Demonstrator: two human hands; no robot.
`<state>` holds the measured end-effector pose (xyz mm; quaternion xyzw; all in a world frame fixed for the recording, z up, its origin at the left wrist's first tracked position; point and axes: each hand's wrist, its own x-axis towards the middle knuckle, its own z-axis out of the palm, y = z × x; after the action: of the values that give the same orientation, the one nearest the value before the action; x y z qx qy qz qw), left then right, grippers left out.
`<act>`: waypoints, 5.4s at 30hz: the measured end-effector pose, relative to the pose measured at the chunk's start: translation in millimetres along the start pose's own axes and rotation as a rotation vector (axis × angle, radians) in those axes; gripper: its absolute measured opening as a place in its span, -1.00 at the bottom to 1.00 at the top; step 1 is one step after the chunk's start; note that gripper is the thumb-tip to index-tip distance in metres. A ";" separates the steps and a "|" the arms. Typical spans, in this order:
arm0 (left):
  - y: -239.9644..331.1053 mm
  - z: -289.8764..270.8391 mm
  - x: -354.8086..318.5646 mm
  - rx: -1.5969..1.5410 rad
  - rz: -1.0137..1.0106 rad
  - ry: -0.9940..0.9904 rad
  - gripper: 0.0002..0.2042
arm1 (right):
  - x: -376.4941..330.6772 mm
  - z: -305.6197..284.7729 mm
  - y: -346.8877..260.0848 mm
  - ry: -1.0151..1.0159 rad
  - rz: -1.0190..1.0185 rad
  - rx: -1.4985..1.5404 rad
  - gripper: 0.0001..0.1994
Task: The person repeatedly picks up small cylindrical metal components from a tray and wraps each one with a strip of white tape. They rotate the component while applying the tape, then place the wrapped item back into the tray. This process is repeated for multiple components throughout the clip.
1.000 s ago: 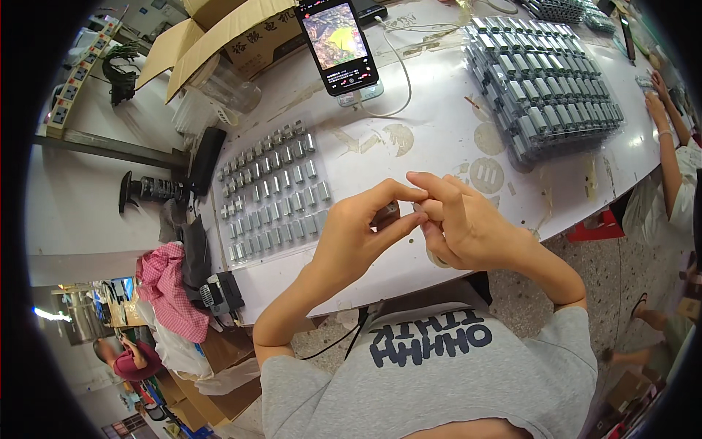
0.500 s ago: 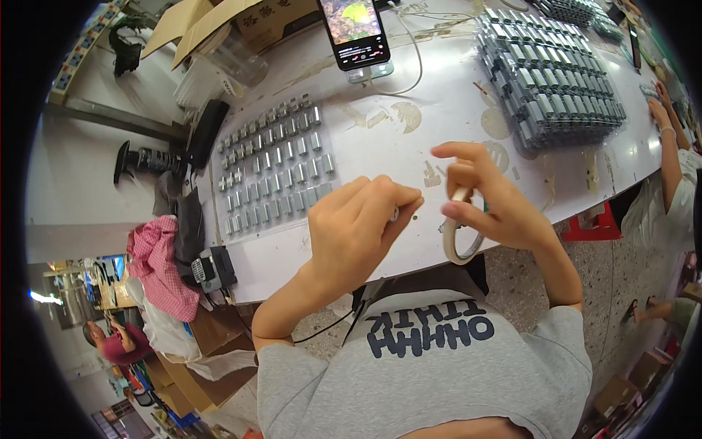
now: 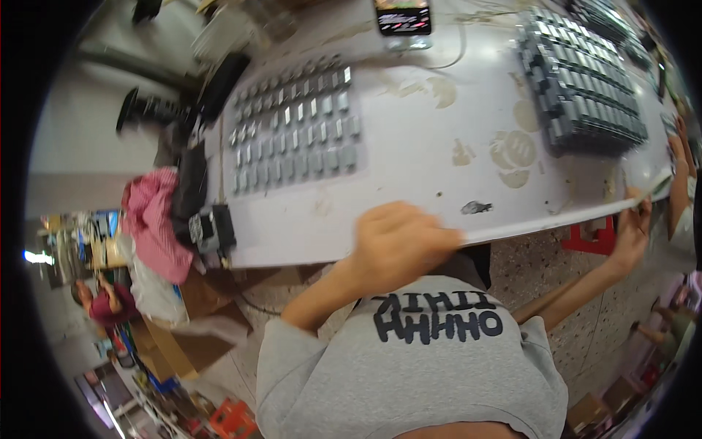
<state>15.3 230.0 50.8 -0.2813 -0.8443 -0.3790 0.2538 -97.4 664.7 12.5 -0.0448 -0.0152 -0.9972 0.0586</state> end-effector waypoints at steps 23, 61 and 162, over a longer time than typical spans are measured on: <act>-9.2 30.0 10.6 -0.493 -0.429 0.101 -0.92 | 21.8 42.8 48.1 -0.011 -1.546 -1.429 -0.77; -17.2 -52.1 -14.7 0.033 -0.577 0.307 -0.93 | 46.6 -90.9 -154.0 0.609 -1.009 -1.989 -0.76; 18.8 -11.1 27.0 -0.349 -0.422 0.087 -0.45 | 0.7 93.9 265.8 -0.495 0.633 -1.408 -0.89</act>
<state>11.0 239.4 83.9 -0.1219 -0.7945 -0.5748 0.1532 -58.5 404.0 112.7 -0.2925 0.6169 -0.6703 0.2910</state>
